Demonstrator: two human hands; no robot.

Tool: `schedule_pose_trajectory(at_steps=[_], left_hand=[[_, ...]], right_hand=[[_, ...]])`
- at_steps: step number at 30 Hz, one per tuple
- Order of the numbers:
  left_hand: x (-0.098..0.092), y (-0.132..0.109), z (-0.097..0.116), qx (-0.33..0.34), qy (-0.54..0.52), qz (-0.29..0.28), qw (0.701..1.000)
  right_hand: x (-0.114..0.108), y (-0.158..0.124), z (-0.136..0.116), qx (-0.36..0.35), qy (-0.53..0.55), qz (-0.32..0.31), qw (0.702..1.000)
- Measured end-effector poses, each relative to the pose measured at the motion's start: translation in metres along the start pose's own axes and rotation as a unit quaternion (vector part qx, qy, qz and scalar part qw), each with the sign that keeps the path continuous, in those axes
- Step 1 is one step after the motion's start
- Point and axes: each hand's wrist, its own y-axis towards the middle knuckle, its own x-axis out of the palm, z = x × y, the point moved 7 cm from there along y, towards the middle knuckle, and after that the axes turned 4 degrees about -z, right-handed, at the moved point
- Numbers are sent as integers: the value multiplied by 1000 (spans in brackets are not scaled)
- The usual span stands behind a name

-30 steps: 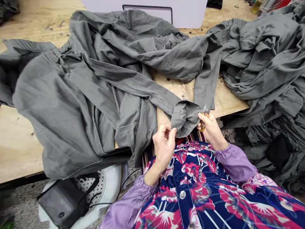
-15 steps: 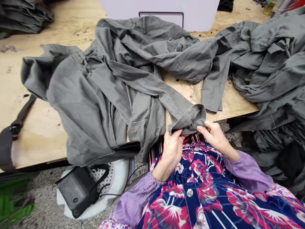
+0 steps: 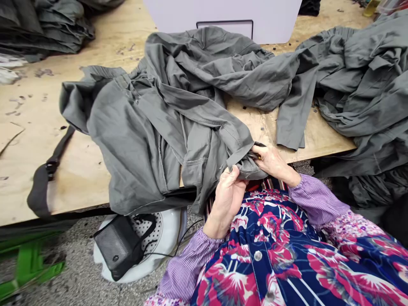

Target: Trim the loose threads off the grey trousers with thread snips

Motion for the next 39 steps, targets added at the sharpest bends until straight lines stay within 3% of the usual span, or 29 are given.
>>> schedule_pose_trajectory(at_steps=[2, 6, 9, 13, 16, 19, 23, 25, 30, 32, 35, 39], left_hand=[[-3, 1, 2, -6, -3, 9, 1000], [-2, 3, 5, -8, 14, 22, 1000], [3, 4, 6, -12, 32, 14, 999], [12, 5, 4, -23, 54, 0, 998], [14, 7, 3, -28, 51, 5, 998], [14, 10, 4, -29, 36, 15, 999], [12, 13, 5, -29, 19, 26, 999], [14, 13, 5, -29, 21, 20, 999], [25, 8, 2, -22, 46, -6, 999], [30, 5, 1, -21, 59, -16, 998], [33, 3, -1, -21, 87, -21, 996], [30, 4, -2, -23, 94, -12, 995]], right_hand=[[-1, -6, 7, 14, 5, 32, 999], [-24, -32, 3, 34, 97, 138, 985], [-32, -44, -12, -3, 147, 162, 976], [-33, -50, -32, -103, 49, 204, 972], [-35, -53, -36, -114, 2, 233, 966], [-43, -57, -35, -74, 85, 217, 970], [-39, -65, -46, -77, 242, 43, 966], [-37, -69, -51, -98, 239, 3, 966], [-51, -68, -49, -141, 28, 210, 967], [-45, -61, -49, -154, -43, 224, 961], [-34, -49, -46, -163, -85, 192, 964], [-38, -45, -39, -128, -7, 205, 970]])
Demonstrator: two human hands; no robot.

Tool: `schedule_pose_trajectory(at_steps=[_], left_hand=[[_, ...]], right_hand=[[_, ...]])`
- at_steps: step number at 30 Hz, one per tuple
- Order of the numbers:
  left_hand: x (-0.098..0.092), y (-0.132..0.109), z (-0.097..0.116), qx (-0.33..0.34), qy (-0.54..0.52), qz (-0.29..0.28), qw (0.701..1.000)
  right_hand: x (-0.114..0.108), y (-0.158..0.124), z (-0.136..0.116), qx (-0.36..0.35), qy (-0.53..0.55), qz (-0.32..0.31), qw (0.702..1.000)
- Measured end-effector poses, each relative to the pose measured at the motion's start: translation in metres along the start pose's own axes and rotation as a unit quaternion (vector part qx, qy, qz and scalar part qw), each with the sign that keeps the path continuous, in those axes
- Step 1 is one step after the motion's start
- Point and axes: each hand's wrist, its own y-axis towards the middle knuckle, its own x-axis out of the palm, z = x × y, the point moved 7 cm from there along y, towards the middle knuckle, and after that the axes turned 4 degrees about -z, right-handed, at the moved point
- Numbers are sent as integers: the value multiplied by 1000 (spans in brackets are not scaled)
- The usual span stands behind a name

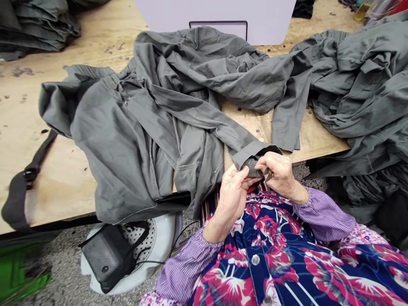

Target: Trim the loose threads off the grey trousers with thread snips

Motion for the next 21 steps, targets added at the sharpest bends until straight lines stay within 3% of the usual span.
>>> schedule_pose_trajectory(at_steps=[4, 8, 14, 21], left_hand=[[0, 2, 0, -4, 0, -12, 1000], [-1, 2, 3, 8, 1, -16, 1000], [-1, 3, 5, 23, 8, -18, 1000], [1, 2, 4, 24, 21, -12, 999]], right_hand=[[-10, -9, 10, 79, 64, 31, 994], [-14, -28, 19, 118, 43, 4, 992], [-18, -34, 11, 33, -144, -31, 988], [-11, -29, 5, 3, -190, -63, 980]])
